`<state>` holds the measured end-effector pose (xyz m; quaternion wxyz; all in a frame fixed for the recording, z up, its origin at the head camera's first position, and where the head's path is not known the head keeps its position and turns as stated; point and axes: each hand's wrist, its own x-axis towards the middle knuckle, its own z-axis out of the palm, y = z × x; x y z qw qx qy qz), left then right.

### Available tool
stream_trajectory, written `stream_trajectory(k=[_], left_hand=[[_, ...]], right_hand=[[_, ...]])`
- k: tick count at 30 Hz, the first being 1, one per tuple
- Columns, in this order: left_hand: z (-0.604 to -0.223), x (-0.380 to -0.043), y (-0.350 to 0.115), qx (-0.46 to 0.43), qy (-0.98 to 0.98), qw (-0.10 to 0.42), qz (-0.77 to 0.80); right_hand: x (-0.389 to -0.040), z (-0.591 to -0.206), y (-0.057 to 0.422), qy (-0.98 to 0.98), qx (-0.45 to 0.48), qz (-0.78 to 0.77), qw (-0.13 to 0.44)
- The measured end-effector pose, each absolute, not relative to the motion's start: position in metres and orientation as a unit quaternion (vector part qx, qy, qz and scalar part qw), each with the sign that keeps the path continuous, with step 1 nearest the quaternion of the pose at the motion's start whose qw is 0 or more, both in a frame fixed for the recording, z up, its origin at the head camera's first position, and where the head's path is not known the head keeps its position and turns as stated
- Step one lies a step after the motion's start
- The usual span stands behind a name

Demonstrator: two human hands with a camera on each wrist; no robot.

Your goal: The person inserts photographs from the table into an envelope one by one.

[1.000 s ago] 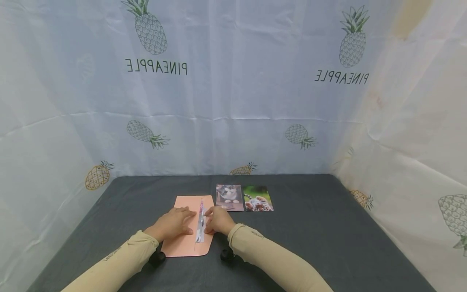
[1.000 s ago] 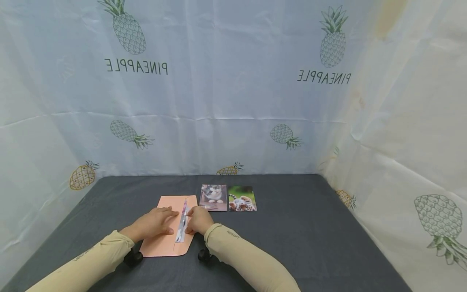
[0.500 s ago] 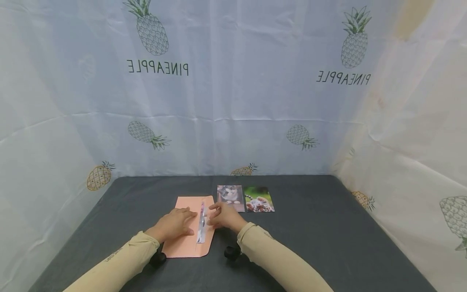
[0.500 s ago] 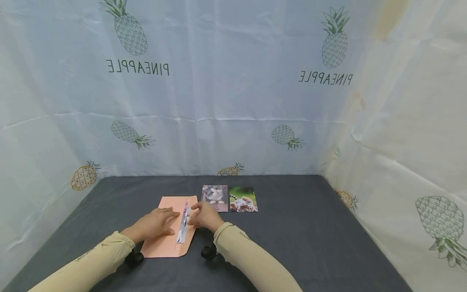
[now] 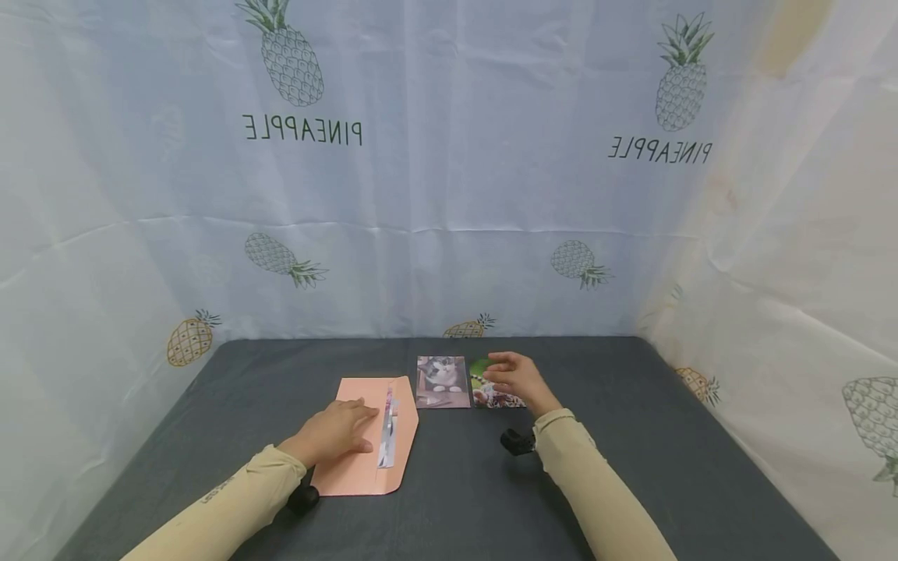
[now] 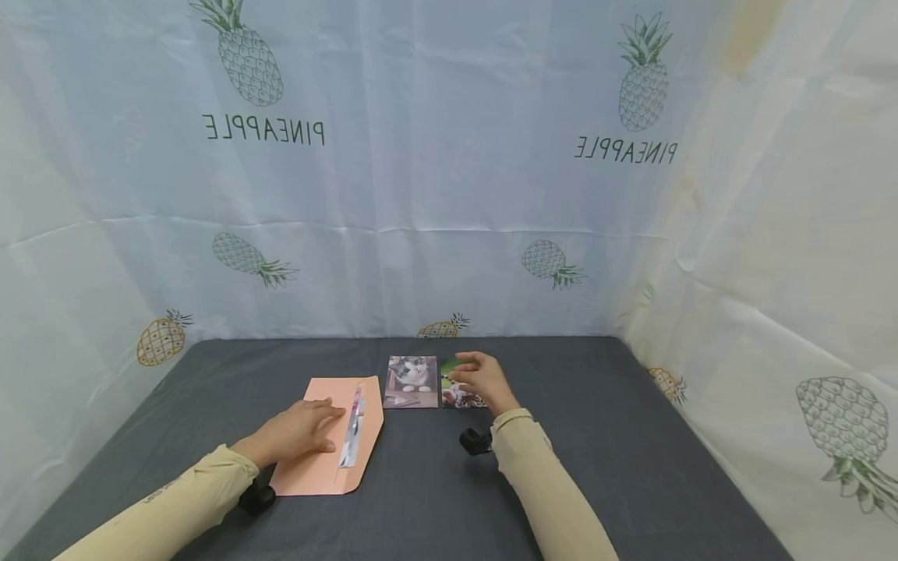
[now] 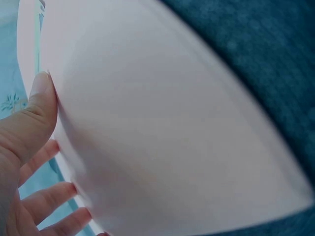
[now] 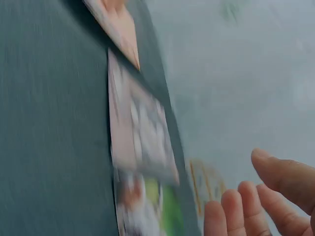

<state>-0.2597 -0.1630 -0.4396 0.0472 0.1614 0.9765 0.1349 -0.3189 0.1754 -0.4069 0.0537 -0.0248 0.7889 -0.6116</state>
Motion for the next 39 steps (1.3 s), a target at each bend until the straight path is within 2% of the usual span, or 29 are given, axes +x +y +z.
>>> stream_trajectory(k=[5,11,22,39], left_hand=[[-0.439,-0.26,-0.163,0.163,0.976,0.045,0.136],[-0.437,-0.259,-0.164,0.166,0.977,0.042,0.131],[-0.435,-0.258,-0.163,0.166,0.976,0.043,0.132],[-0.439,-0.259,-0.162,0.168,0.977,0.038,0.126]], right_hand=[[-0.334,-0.417,0.214,0.799,0.012,-0.6,0.04],[-0.342,-0.427,0.231,0.823,0.032,-0.565,0.045],[-0.352,-0.441,0.227,0.849,0.049,-0.522,0.064],[-0.359,-0.443,0.208,0.928,0.096,-0.36,0.025]])
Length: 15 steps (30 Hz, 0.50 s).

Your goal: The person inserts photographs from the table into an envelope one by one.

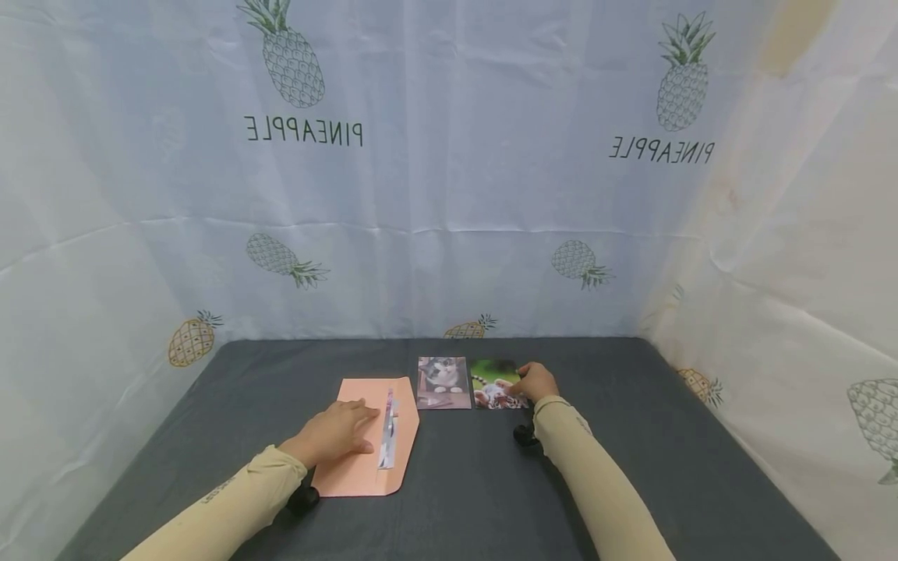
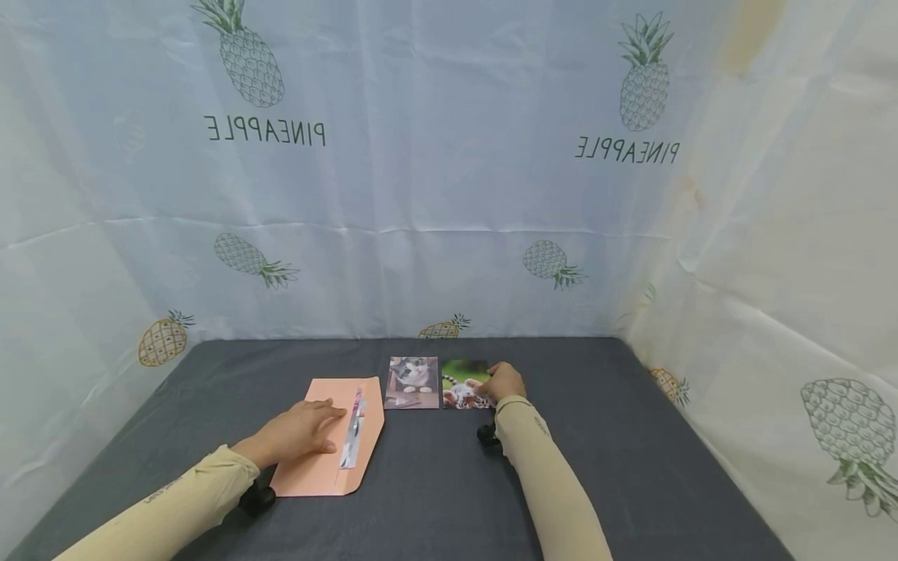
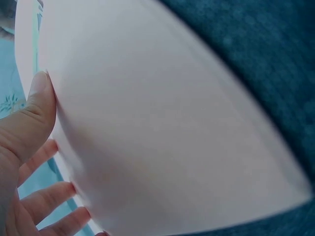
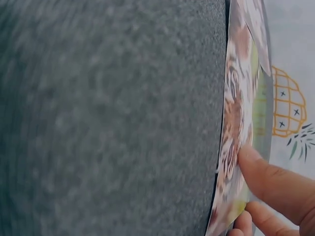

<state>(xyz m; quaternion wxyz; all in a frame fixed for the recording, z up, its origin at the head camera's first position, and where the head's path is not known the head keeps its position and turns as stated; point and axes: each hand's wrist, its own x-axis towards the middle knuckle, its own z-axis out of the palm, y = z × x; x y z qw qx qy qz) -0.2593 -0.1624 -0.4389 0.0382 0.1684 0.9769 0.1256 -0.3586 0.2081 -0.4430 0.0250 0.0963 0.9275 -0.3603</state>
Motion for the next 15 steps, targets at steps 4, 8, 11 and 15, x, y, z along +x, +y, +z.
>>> stream_trajectory(k=[4,8,11,15], left_hand=[[-0.4377,-0.2593,-0.1622,0.17,0.977,0.038,0.124],[-0.4377,-0.2585,-0.1618,0.166,0.977,0.042,0.126],[-0.4387,-0.2584,-0.1613,0.164,0.977,0.044,0.129],[-0.4394,-0.2597,-0.161,0.162,0.977,0.043,0.132]], right_hand=[[-0.3579,-0.4425,0.2056,0.925,0.103,-0.364,0.022],[-0.3566,-0.4422,0.2035,0.917,0.109,-0.383,0.016],[-0.3547,-0.4422,0.2024,0.909,0.112,-0.4,0.007],[-0.3532,-0.4423,0.202,0.894,0.11,-0.434,-0.002]])
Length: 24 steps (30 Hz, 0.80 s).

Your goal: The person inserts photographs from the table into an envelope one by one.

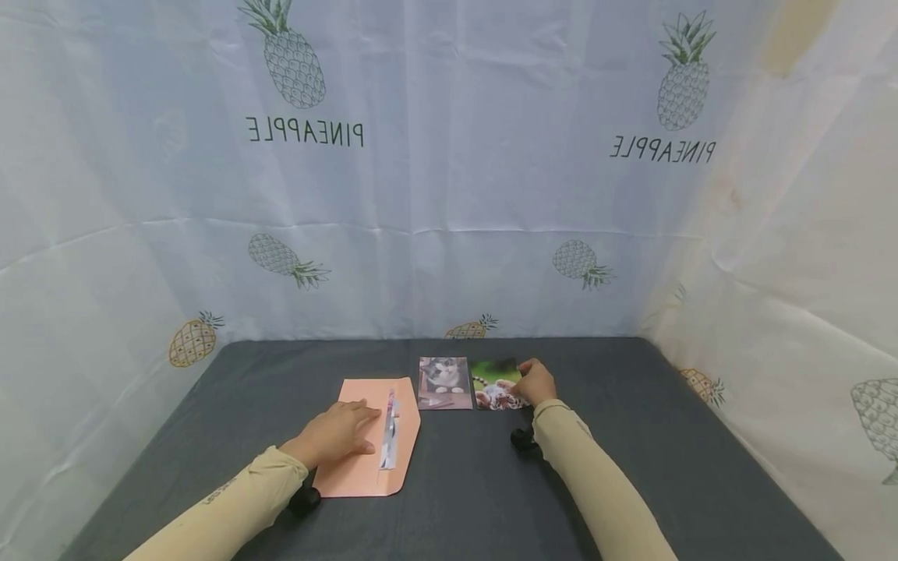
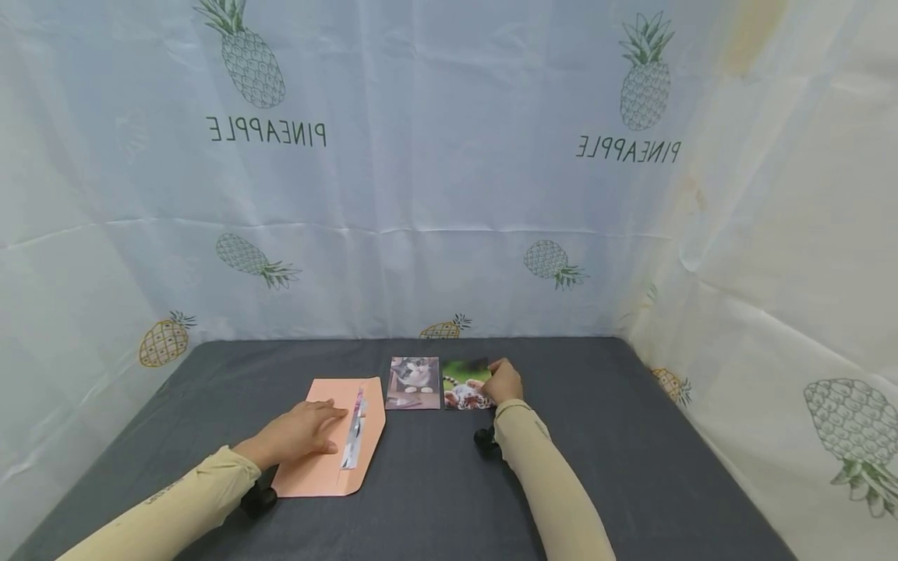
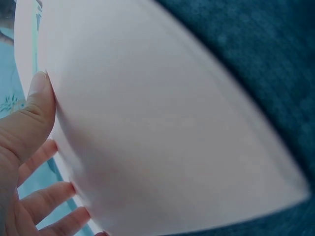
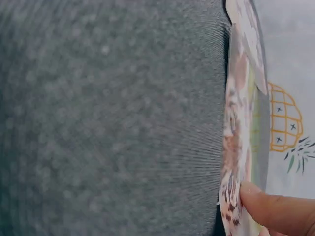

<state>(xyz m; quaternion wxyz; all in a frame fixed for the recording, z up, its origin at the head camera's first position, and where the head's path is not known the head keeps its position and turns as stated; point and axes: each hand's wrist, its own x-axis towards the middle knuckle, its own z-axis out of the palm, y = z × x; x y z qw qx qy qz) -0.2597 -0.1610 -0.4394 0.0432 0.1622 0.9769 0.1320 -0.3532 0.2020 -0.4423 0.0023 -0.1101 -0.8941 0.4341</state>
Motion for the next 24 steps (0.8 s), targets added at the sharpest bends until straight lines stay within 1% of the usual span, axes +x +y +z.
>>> stream_trajectory(k=[6,11,21,24], left_hand=[[-0.441,-0.261,-0.161,0.163,0.977,0.04,0.132],[-0.441,-0.26,-0.162,0.163,0.977,0.04,0.132],[-0.439,-0.259,-0.161,0.164,0.977,0.041,0.131],[-0.439,-0.26,-0.161,0.165,0.977,0.041,0.132]], right_hand=[[-0.352,-0.441,0.205,-0.871,-0.09,0.484,-0.006],[-0.341,-0.432,0.207,-0.851,-0.079,0.519,-0.024],[-0.328,-0.415,0.212,-0.813,-0.066,0.578,-0.024],[-0.323,-0.412,0.21,-0.801,-0.049,0.597,-0.023]])
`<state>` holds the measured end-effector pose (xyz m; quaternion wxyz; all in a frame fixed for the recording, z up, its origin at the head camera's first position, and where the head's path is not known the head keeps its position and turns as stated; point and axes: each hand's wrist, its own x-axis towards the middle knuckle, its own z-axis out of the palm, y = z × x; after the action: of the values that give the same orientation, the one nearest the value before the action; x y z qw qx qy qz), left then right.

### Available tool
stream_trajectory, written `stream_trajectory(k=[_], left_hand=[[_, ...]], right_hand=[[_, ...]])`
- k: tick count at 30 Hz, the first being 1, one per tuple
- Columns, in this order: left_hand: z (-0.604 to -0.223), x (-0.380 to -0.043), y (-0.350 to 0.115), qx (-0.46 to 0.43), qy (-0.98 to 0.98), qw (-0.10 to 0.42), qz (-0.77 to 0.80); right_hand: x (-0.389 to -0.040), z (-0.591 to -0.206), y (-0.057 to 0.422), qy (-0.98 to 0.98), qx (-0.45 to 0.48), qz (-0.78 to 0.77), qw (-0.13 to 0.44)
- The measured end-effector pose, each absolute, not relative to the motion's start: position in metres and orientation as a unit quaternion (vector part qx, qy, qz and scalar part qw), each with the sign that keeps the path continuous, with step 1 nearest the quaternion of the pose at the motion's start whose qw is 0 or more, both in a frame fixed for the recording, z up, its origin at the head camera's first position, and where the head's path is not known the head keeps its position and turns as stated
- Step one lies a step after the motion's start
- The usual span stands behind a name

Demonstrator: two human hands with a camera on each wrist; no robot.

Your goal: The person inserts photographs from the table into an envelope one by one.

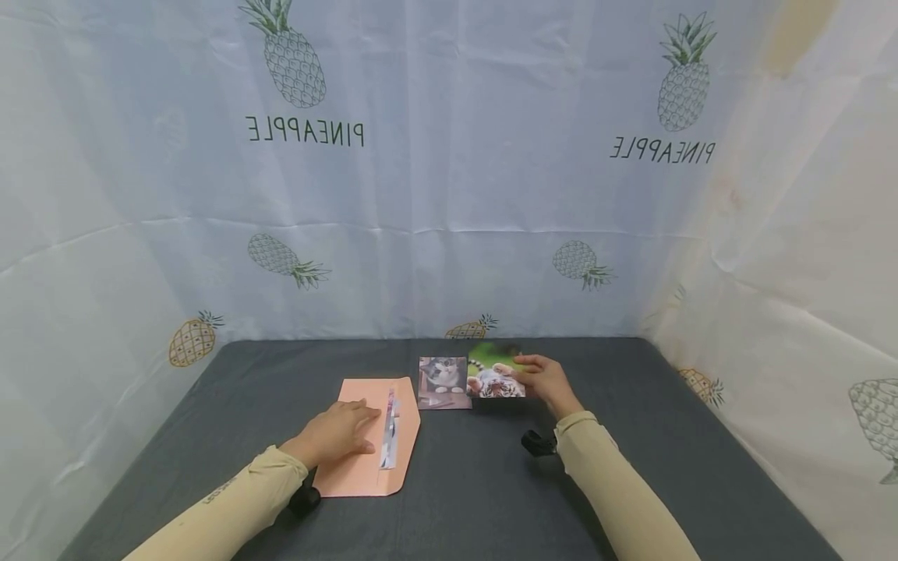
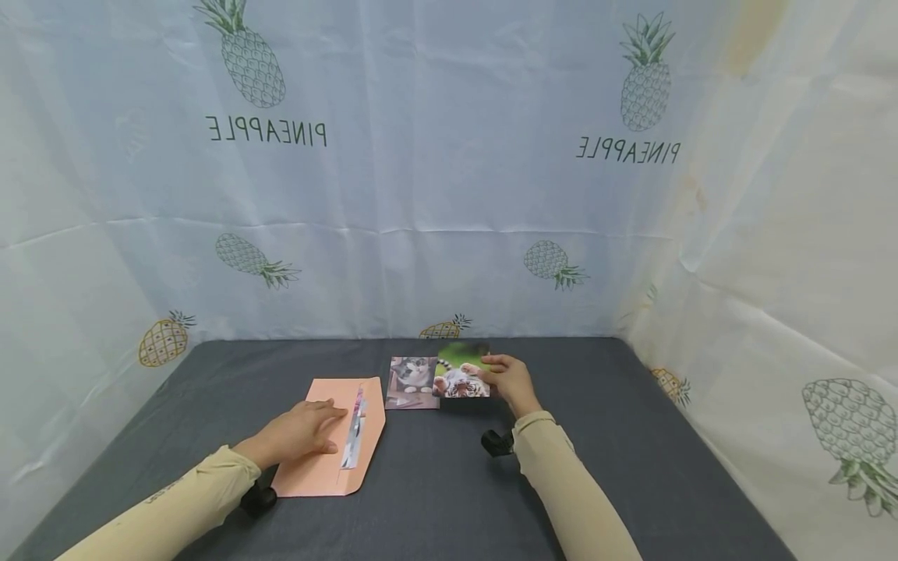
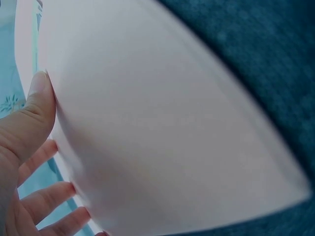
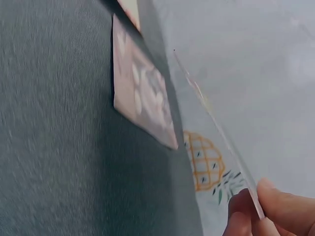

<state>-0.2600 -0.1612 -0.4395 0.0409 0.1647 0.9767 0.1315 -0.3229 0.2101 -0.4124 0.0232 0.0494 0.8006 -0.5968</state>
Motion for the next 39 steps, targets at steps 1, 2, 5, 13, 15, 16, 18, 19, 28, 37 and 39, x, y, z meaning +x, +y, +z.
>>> stream_trajectory(k=[1,2,5,13,15,16,18,19,28,37,39], left_hand=[[-0.44,-0.26,-0.161,0.164,0.977,0.041,0.133],[-0.44,-0.26,-0.161,0.165,0.976,0.041,0.133],[-0.441,-0.26,-0.161,0.165,0.976,0.041,0.133],[-0.442,-0.26,-0.162,0.16,0.977,0.041,0.132],[-0.442,-0.26,-0.162,0.158,0.977,0.043,0.134],[-0.442,-0.26,-0.162,0.158,0.977,0.042,0.134],[-0.443,-0.26,-0.162,0.159,0.977,0.042,0.134],[-0.443,-0.26,-0.163,0.16,0.977,0.041,0.134],[-0.441,-0.259,-0.164,0.17,0.975,0.038,0.136],[-0.442,-0.26,-0.163,0.161,0.977,0.041,0.133],[-0.441,-0.26,-0.162,0.16,0.977,0.041,0.135]], right_hand=[[-0.321,-0.412,0.209,0.797,0.042,-0.602,0.022],[-0.318,-0.411,0.208,0.796,0.034,-0.605,0.02],[-0.31,-0.409,0.202,0.792,0.007,-0.61,0.017],[-0.293,-0.409,0.175,0.781,-0.017,-0.624,0.035],[-0.289,-0.41,0.168,0.78,-0.029,-0.624,0.035],[-0.287,-0.411,0.165,0.779,-0.036,-0.625,0.037],[-0.284,-0.413,0.159,0.783,-0.051,-0.619,0.04],[-0.282,-0.414,0.155,0.784,-0.059,-0.617,0.044],[-0.27,-0.419,0.133,0.795,-0.096,-0.595,0.071],[-0.277,-0.42,0.121,0.822,-0.107,-0.555,0.078],[-0.279,-0.418,0.119,0.834,-0.109,-0.537,0.073]])
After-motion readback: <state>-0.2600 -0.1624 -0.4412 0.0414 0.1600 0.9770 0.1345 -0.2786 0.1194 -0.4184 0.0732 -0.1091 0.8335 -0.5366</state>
